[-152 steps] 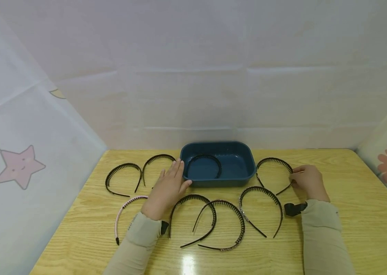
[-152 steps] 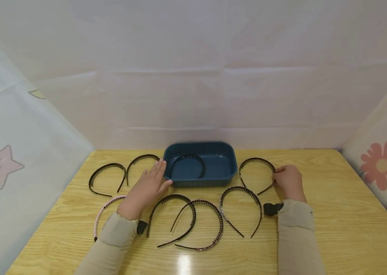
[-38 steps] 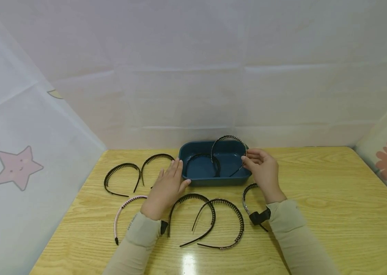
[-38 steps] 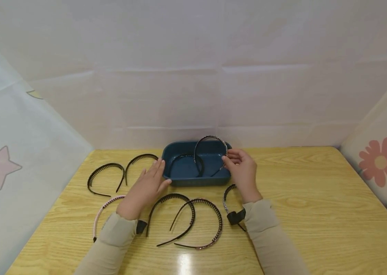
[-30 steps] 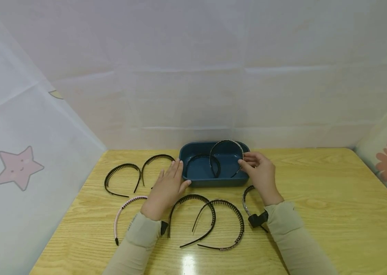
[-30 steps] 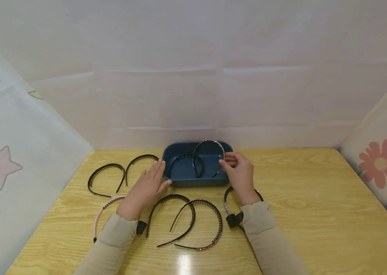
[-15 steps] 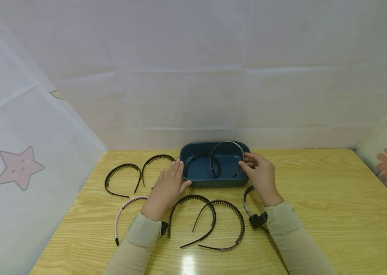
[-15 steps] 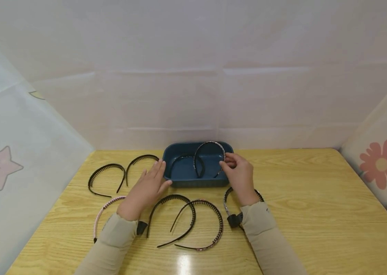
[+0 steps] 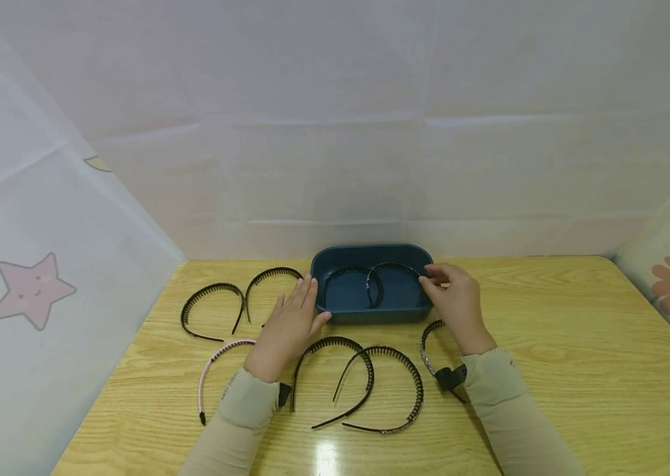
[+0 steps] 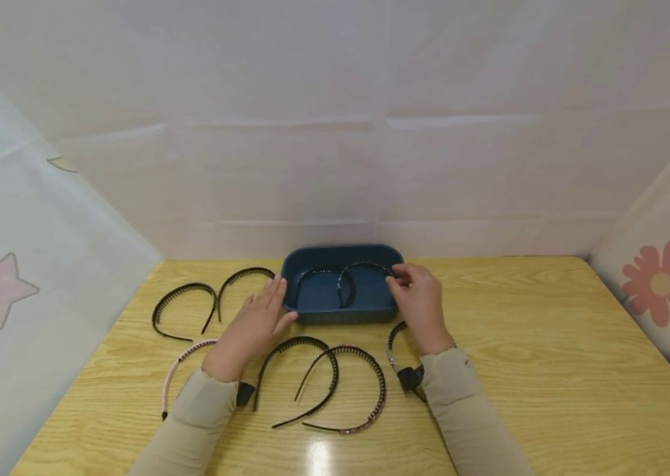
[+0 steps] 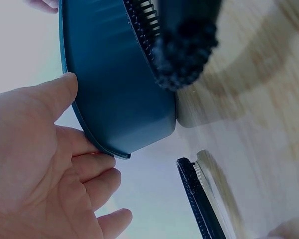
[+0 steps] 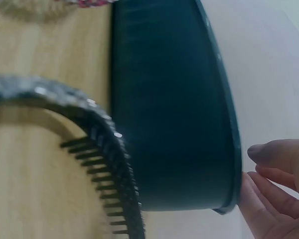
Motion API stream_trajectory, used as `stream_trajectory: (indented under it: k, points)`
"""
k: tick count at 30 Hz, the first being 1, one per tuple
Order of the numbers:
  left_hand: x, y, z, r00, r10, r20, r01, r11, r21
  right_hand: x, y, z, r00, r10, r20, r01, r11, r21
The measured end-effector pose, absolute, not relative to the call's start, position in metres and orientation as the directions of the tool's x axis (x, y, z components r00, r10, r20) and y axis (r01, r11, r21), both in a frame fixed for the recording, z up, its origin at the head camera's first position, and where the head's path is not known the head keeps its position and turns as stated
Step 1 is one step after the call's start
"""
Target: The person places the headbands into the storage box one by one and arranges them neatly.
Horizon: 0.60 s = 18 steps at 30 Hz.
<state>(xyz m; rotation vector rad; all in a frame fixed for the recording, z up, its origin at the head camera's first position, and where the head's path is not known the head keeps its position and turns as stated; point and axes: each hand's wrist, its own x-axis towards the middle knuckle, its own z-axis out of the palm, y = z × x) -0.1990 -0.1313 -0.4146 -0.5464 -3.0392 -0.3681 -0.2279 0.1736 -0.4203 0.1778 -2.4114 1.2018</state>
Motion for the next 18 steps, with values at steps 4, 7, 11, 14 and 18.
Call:
stream_trajectory:
  k: [4,7,11,14,18]
  points:
    - [-0.199,-0.131,-0.415,-0.937,0.340,0.078,0.349,0.909,0.227,-0.228,0.179,-0.415,-0.894,0.066,0.443,-0.315,0.611,-0.726]
    - [-0.199,-0.131,-0.415,-0.936,0.342,0.084,0.352,0.908,0.226,-0.228,0.185,-0.410,-0.902,0.043,0.429,-0.314,0.617,-0.722]
    - [-0.199,-0.131,-0.415,-0.936,0.344,0.080,0.353,0.909,0.223,-0.228,0.195,-0.403,-0.930,0.006,0.367,-0.282,0.626,-0.727]
    - [-0.200,-0.131,-0.416,-0.936,0.343,0.077,0.351,0.908,0.227,-0.226,0.204,-0.396,-0.948,-0.024,0.317,-0.258,0.641,-0.723]
    - [-0.199,-0.131,-0.415,-0.937,0.340,0.077,0.349,0.908,0.233,-0.222,0.216,-0.386,-0.960,-0.070,0.272,-0.246,0.677,-0.694]
